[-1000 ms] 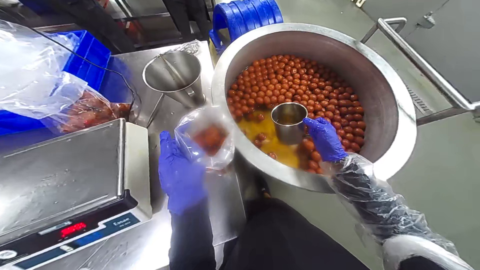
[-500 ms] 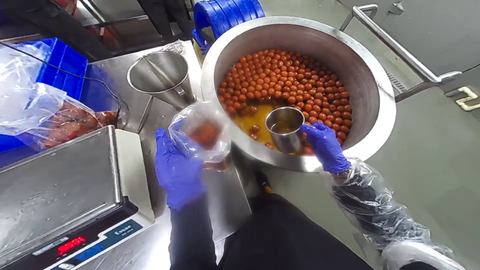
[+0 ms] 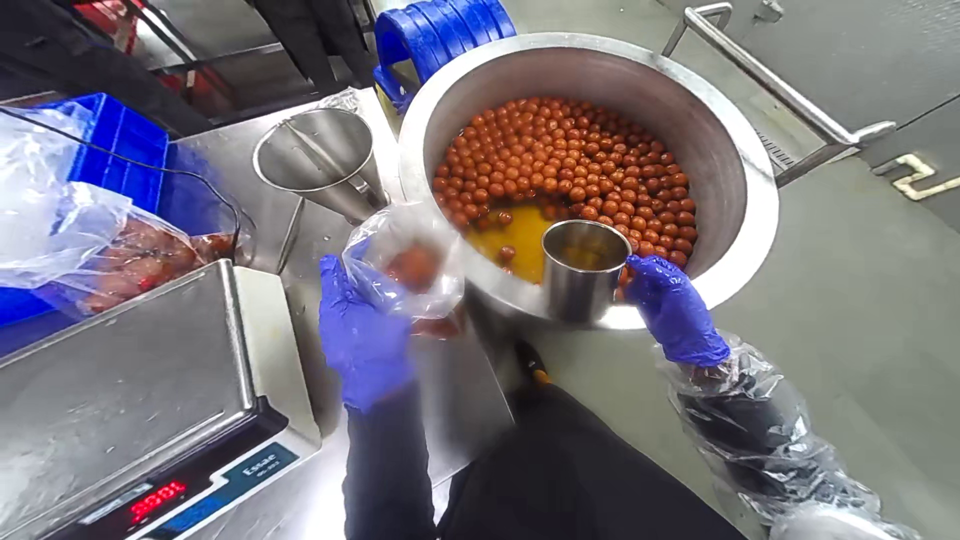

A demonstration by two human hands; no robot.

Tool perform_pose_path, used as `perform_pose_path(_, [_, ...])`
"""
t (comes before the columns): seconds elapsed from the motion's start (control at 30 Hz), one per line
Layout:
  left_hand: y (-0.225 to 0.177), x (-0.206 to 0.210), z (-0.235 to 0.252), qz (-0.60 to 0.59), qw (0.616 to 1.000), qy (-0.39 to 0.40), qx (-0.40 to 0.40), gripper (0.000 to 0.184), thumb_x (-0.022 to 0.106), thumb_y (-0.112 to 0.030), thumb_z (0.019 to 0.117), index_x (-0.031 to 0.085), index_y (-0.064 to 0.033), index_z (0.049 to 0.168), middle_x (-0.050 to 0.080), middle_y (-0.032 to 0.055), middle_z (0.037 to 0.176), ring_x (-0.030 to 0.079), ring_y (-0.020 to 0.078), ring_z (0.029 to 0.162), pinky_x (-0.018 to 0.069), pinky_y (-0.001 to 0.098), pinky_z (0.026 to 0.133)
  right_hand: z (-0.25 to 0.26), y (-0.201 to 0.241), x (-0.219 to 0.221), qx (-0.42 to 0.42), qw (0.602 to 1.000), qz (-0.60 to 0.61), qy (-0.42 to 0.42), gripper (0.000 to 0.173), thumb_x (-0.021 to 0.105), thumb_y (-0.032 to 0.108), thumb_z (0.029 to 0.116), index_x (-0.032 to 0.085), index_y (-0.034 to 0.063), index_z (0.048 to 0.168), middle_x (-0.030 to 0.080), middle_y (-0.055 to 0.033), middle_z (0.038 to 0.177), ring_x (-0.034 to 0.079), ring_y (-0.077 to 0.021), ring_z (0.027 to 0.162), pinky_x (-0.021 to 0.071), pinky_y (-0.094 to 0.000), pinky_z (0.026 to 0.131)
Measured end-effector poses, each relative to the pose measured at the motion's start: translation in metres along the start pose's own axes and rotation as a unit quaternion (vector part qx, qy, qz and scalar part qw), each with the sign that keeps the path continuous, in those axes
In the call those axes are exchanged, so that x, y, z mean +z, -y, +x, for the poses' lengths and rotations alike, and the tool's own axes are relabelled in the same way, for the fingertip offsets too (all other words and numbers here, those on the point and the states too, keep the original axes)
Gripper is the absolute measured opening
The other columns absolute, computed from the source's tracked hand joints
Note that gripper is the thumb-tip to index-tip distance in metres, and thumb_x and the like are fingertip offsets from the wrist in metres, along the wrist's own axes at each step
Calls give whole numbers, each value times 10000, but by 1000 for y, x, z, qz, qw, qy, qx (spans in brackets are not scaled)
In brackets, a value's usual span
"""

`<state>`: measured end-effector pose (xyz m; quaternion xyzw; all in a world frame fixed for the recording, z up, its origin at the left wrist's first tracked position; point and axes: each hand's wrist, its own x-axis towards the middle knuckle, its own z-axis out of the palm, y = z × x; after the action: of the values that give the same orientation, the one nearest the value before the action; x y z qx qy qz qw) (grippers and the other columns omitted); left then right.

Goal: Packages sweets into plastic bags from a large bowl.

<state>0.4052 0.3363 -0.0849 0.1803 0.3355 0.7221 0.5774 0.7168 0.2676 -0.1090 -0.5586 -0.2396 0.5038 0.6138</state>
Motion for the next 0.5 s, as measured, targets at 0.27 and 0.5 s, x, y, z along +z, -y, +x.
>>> perform_pose_path(0.27, [-5,-2,-4,17,1000,-21,-7,540,142,-402,1114,589,-101,1143,691,-1,886,690,77,784,601,262,676,4,-53,24,1,984,175,23,323,419,68,1021,599,131,760,576,47,584,515,-36,485,476,-194,501])
perform_pose_path(0.5, [-8,-8,-10,5,1000,-12,1,546,131,-404,1114,586,-105,1154,703,8,975,698,99,903,608,306,776,56,-39,72,-79,982,152,82,358,430,55,1009,572,177,703,491,99,525,428,1,447,408,-168,478])
